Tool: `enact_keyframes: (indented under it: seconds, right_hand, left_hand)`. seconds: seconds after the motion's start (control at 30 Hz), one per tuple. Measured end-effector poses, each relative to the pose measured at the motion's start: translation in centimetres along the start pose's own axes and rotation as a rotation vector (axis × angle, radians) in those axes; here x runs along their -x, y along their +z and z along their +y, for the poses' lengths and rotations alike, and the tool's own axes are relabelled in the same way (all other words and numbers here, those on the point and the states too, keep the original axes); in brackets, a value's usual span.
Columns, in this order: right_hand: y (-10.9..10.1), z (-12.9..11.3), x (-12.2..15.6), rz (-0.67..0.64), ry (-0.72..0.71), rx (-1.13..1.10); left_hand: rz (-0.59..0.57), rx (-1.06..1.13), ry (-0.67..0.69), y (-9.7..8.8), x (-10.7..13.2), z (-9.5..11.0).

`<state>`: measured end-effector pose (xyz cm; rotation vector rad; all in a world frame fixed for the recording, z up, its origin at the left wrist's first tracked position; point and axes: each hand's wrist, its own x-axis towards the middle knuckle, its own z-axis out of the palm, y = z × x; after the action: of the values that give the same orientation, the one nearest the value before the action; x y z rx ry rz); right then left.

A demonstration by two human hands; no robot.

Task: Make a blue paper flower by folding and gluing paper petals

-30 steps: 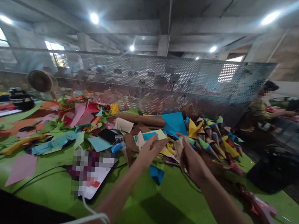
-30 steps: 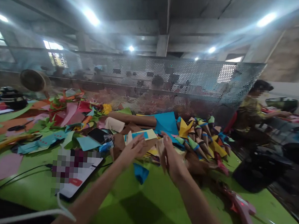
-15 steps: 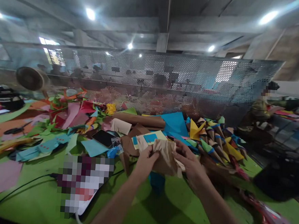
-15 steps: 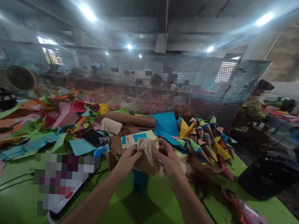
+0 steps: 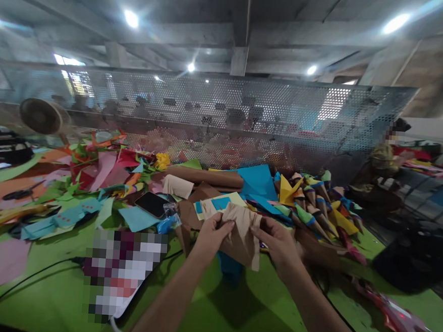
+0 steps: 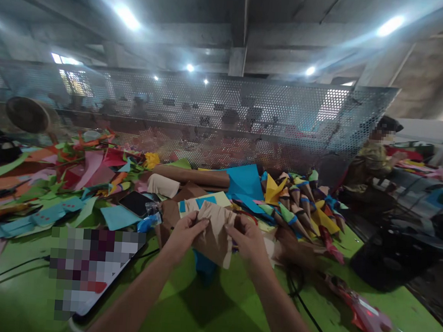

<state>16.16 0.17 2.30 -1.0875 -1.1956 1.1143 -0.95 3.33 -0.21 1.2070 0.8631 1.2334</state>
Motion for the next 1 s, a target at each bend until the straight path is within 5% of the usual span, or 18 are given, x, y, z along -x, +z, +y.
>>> enact_keyframes:
  seconds: [0.23, 0.5, 0.7, 1.0]
  right_hand:
    - [-0.4, 0.5, -0.5, -0.040, -0.006, -0.027]
    - [-0.6, 0.5, -0.3, 0.148, -0.030, -0.023]
    - [-0.7, -0.2, 0.1, 0.105, -0.026, 0.045]
    - [-0.3, -0.3, 0.1, 0.003, 0.016, -0.059]
  left_hand:
    - [0.057, 0.015, -0.021, -0.4, -0.3, -0.1]
    - [0.118, 0.166, -0.079, -0.1, 0.2, 1.0]
    - [0.051, 0.252, -0.150, -0.6, 0.4, 1.4]
    - [0.070, -0.010, -0.027, -0.7, -0.5, 0.1]
